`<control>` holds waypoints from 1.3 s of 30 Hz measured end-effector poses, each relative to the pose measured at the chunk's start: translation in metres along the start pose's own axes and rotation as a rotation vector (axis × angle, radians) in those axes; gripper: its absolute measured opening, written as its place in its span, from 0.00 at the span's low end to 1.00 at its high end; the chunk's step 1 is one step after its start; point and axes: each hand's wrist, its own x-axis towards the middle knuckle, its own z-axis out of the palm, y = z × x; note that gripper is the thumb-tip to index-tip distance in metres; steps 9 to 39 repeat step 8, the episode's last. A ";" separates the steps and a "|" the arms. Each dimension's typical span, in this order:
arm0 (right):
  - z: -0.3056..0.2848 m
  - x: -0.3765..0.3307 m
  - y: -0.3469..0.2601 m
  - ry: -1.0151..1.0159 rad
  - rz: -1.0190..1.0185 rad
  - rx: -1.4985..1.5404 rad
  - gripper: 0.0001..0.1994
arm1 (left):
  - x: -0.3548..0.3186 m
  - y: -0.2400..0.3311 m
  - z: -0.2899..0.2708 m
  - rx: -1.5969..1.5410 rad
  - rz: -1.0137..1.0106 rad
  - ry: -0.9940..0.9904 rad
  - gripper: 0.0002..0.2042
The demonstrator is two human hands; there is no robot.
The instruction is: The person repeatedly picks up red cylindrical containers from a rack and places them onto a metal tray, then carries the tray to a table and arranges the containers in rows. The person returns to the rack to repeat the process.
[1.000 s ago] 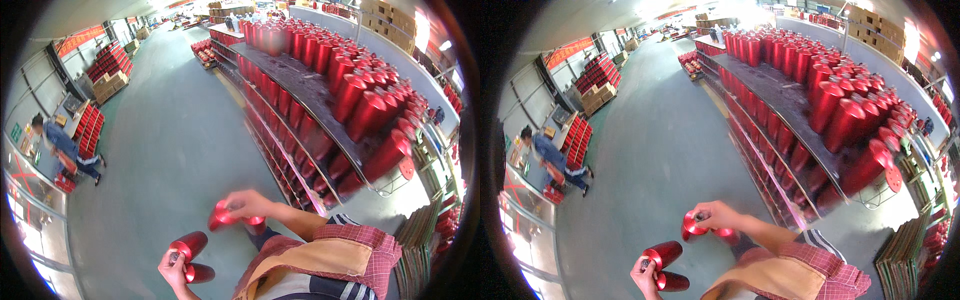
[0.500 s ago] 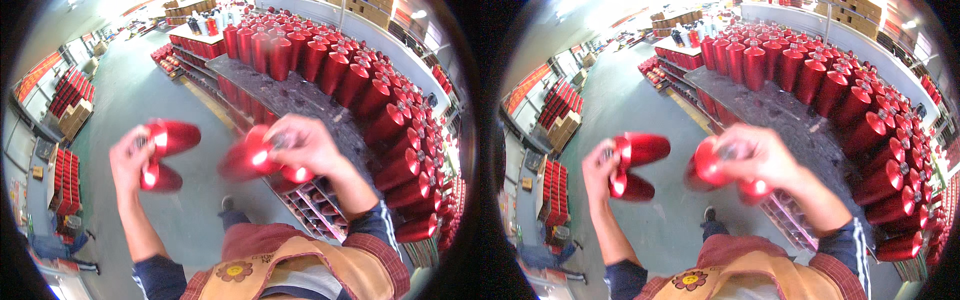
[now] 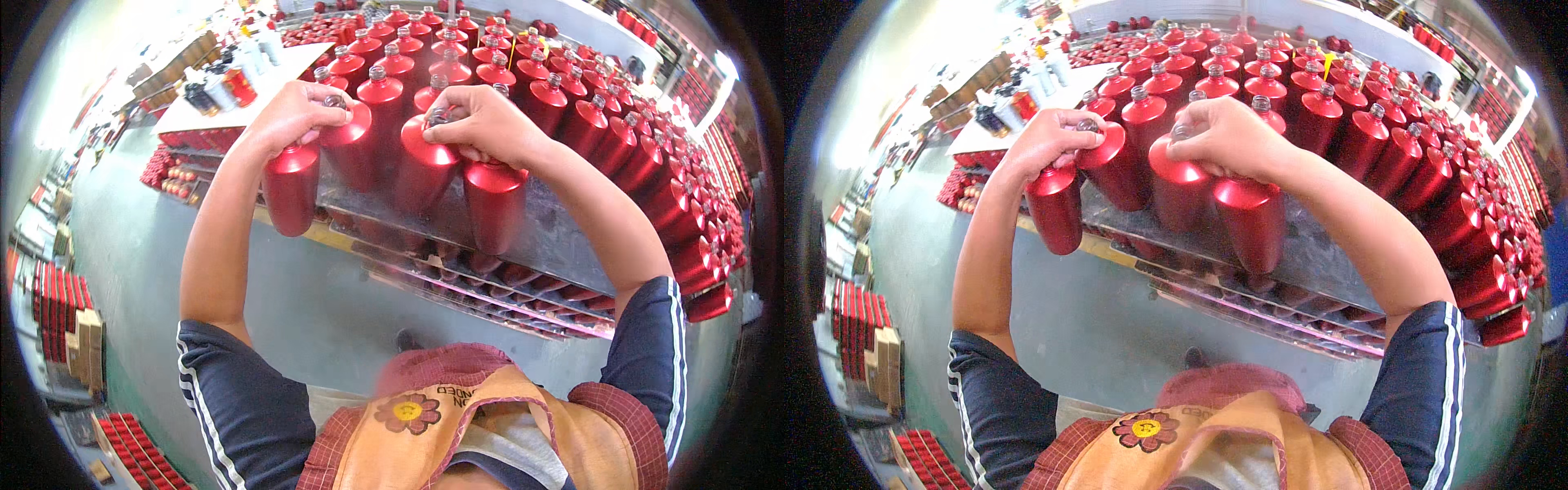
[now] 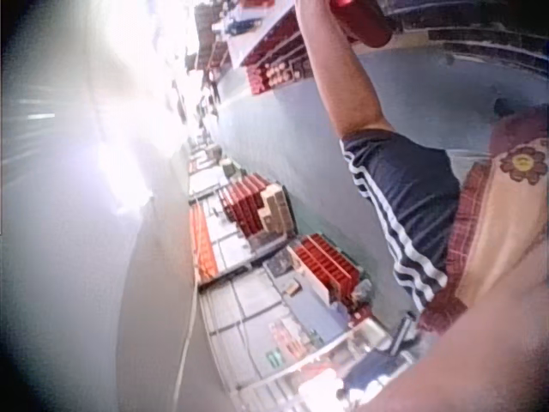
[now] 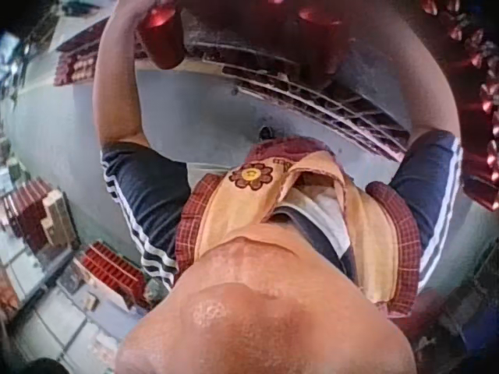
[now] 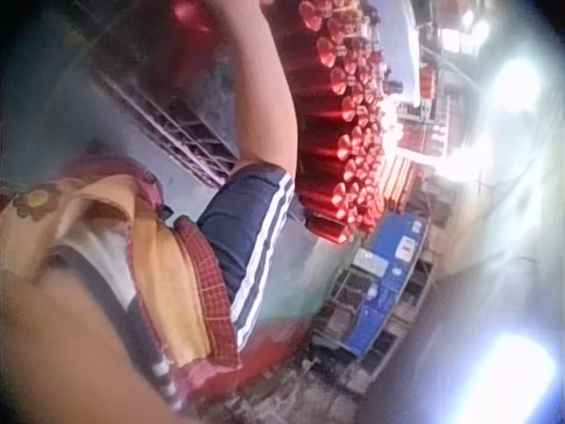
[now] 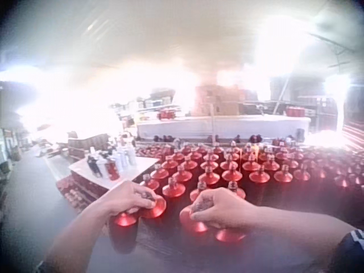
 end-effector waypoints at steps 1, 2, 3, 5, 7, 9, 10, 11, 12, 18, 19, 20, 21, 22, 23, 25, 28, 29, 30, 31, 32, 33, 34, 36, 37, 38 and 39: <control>0.004 0.012 0.005 0.008 0.018 -0.001 0.12 | 0.012 -0.009 -0.003 0.022 -0.004 -0.045 0.11; 0.008 0.022 0.009 0.014 0.031 -0.002 0.10 | 0.021 -0.017 -0.006 0.023 -0.001 -0.074 0.12; 0.010 0.030 0.013 0.019 0.038 -0.001 0.08 | 0.030 -0.022 -0.010 0.027 -0.023 -0.127 0.11; 0.014 0.042 0.017 0.017 0.092 -0.042 0.13 | 0.041 -0.033 -0.013 -0.003 -0.043 -0.181 0.10; 0.013 0.049 0.020 0.002 0.095 -0.025 0.14 | 0.050 -0.040 -0.013 -0.001 -0.050 -0.228 0.10; 0.013 0.051 0.021 -0.017 0.084 -0.042 0.15 | 0.052 -0.043 -0.017 0.049 -0.038 -0.249 0.10; 0.013 0.051 0.021 -0.017 0.084 -0.042 0.15 | 0.052 -0.043 -0.017 0.049 -0.038 -0.249 0.10; 0.013 0.051 0.021 -0.017 0.084 -0.042 0.15 | 0.052 -0.043 -0.017 0.049 -0.038 -0.249 0.10; 0.013 0.051 0.021 -0.017 0.084 -0.042 0.15 | 0.052 -0.043 -0.017 0.049 -0.038 -0.249 0.10; 0.013 0.051 0.021 -0.017 0.084 -0.042 0.15 | 0.052 -0.043 -0.017 0.049 -0.038 -0.249 0.10; 0.013 0.051 0.021 -0.017 0.084 -0.042 0.15 | 0.052 -0.043 -0.017 0.049 -0.038 -0.249 0.10; 0.013 0.051 0.021 -0.017 0.084 -0.042 0.15 | 0.052 -0.043 -0.017 0.049 -0.038 -0.249 0.10; 0.013 0.051 0.021 -0.017 0.084 -0.042 0.15 | 0.052 -0.043 -0.017 0.049 -0.038 -0.249 0.10; 0.013 0.051 0.021 -0.017 0.084 -0.042 0.15 | 0.052 -0.043 -0.017 0.049 -0.038 -0.249 0.10; 0.013 0.051 0.021 -0.017 0.084 -0.042 0.15 | 0.052 -0.043 -0.017 0.049 -0.038 -0.249 0.10; 0.013 0.051 0.021 -0.017 0.084 -0.042 0.15 | 0.052 -0.043 -0.017 0.049 -0.038 -0.249 0.10; 0.013 0.051 0.021 -0.017 0.084 -0.042 0.15 | 0.052 -0.043 -0.017 0.049 -0.038 -0.249 0.10; 0.013 0.051 0.021 -0.017 0.084 -0.042 0.15 | 0.052 -0.043 -0.017 0.049 -0.038 -0.249 0.10; 0.013 0.051 0.021 -0.017 0.084 -0.042 0.15 | 0.052 -0.043 -0.017 0.049 -0.038 -0.249 0.10; 0.013 0.051 0.021 -0.017 0.084 -0.042 0.15 | 0.052 -0.043 -0.017 0.049 -0.038 -0.249 0.10; 0.013 0.051 0.021 -0.017 0.084 -0.042 0.15 | 0.052 -0.043 -0.017 0.049 -0.038 -0.249 0.10; 0.013 0.051 0.021 -0.017 0.084 -0.042 0.15 | 0.052 -0.043 -0.017 0.049 -0.038 -0.249 0.10; 0.013 0.051 0.021 -0.017 0.084 -0.042 0.15 | 0.052 -0.043 -0.017 0.049 -0.038 -0.249 0.10; 0.013 0.051 0.021 -0.017 0.084 -0.042 0.15 | 0.052 -0.043 -0.017 0.049 -0.038 -0.249 0.10; 0.013 0.051 0.021 -0.017 0.084 -0.042 0.15 | 0.052 -0.043 -0.017 0.049 -0.038 -0.249 0.10; 0.013 0.051 0.021 -0.017 0.084 -0.042 0.15 | 0.052 -0.043 -0.017 0.049 -0.038 -0.249 0.10; 0.013 0.051 0.021 -0.017 0.084 -0.042 0.15 | 0.052 -0.043 -0.017 0.049 -0.038 -0.249 0.10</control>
